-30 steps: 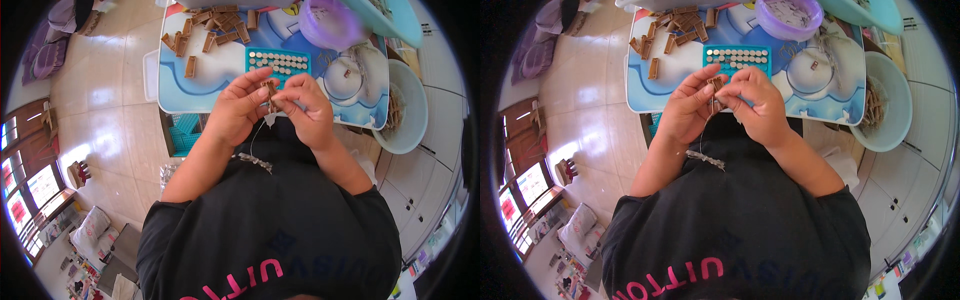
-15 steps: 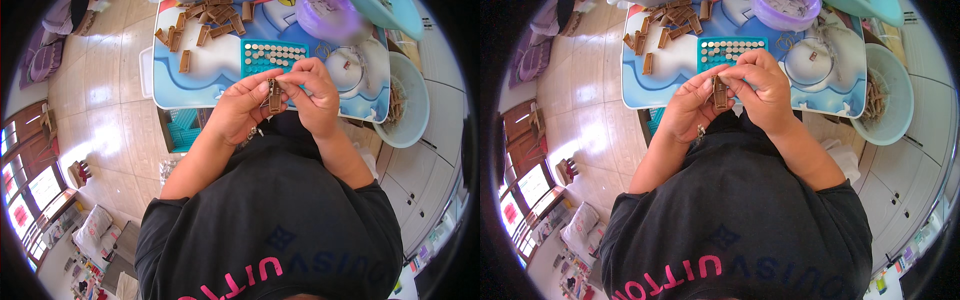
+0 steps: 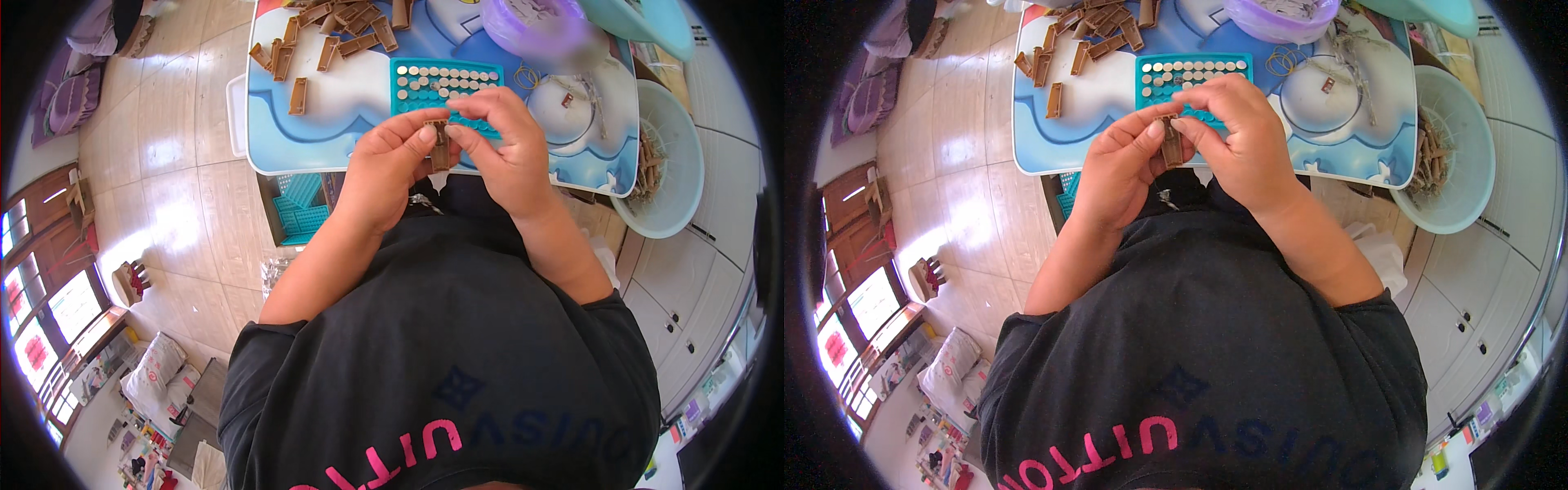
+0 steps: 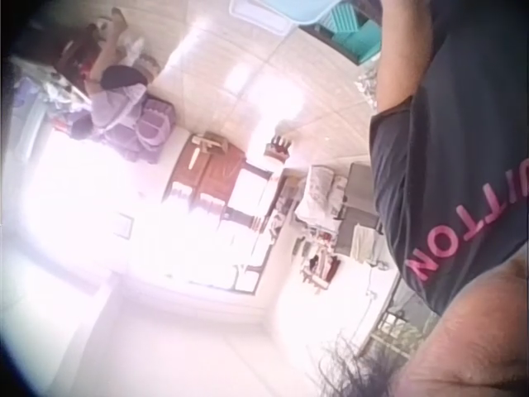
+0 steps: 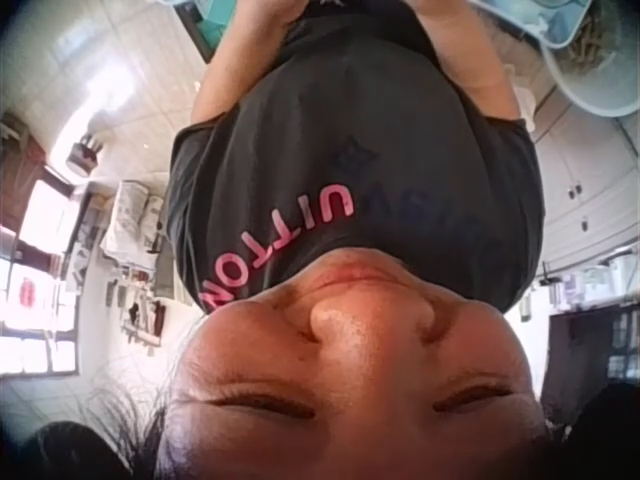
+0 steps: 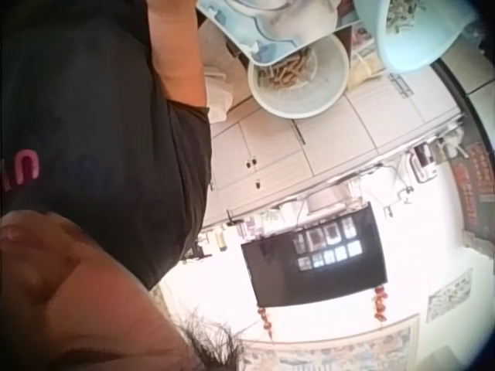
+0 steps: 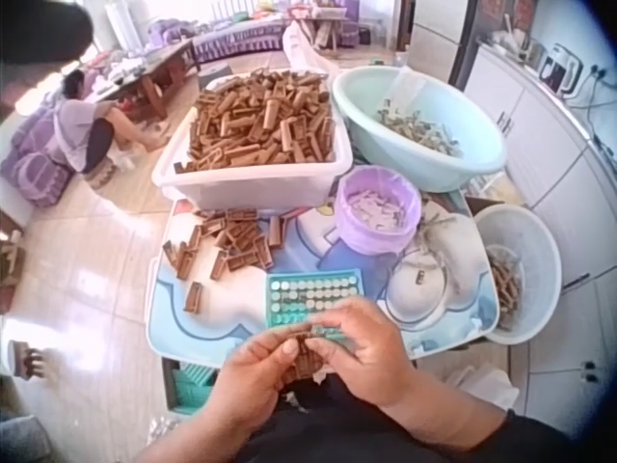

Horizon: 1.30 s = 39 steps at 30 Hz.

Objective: The person assembles small brown and white plastic components by hand at a table.

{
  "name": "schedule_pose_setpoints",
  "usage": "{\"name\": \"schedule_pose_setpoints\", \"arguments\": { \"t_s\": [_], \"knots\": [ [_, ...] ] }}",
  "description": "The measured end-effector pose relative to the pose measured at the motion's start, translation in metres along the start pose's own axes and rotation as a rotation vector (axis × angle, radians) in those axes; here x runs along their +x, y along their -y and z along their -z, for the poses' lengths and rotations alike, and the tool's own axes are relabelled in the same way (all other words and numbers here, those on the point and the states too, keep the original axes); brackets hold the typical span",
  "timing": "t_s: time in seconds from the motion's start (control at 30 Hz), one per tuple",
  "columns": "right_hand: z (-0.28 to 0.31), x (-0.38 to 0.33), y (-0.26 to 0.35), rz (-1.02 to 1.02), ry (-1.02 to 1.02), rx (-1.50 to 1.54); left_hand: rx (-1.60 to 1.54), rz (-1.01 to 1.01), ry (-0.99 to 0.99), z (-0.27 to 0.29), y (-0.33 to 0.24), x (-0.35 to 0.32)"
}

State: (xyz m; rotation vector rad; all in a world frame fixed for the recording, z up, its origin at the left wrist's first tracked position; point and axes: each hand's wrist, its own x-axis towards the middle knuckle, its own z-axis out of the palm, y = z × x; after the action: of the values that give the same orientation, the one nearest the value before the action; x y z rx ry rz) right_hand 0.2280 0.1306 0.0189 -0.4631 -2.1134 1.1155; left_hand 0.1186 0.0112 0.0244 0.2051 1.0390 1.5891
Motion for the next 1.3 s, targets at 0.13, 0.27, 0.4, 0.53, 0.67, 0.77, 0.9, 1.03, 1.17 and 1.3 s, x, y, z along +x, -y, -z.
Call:
{"name": "schedule_pose_setpoints", "arguments": {
  "t_s": [0.13, 0.27, 0.4, 0.53, 0.67, 0.77, 0.9, 1.03, 1.17, 1.3],
  "knots": [
    [0.0, -0.01, 0.009, -0.124, -0.049, 0.091, -0.038, -0.159, -0.173, -0.004, 0.0, 0.004],
    [-0.006, -0.016, 0.022, -0.147, 0.123, -0.008, -0.005, -0.282, -0.227, -0.009, -0.001, 0.003],
    [-0.017, -0.025, 0.017, -0.342, 0.193, 0.288, 0.006, -0.356, -0.228, -0.014, -0.006, 0.001],
    [-0.005, -0.025, 0.011, -0.56, 0.146, 0.745, -0.073, -0.432, -0.232, -0.008, -0.012, -0.002],
    [0.005, -0.024, 0.006, -0.804, 0.154, 0.855, -0.04, -0.454, -0.208, -0.006, -0.014, -0.005],
    [0.007, -0.017, 0.013, -0.301, 0.185, 0.148, 0.001, -0.464, -0.198, -0.012, -0.012, -0.007],
    [-0.003, -0.006, 0.028, 0.192, 0.059, -0.218, 0.025, -0.46, -0.179, -0.017, -0.009, -0.007],
    [-0.015, -0.01, 0.028, 0.104, 0.031, -0.168, 0.017, -0.466, -0.16, -0.018, -0.008, -0.007],
    [-0.015, -0.022, 0.023, -0.126, 0.022, 0.062, 0.047, -0.478, -0.178, -0.012, -0.007, -0.005],
    [-0.007, -0.022, 0.019, -0.153, 0.118, 0.134, 0.059, -0.428, -0.195, -0.009, -0.007, -0.005]
  ]
}}
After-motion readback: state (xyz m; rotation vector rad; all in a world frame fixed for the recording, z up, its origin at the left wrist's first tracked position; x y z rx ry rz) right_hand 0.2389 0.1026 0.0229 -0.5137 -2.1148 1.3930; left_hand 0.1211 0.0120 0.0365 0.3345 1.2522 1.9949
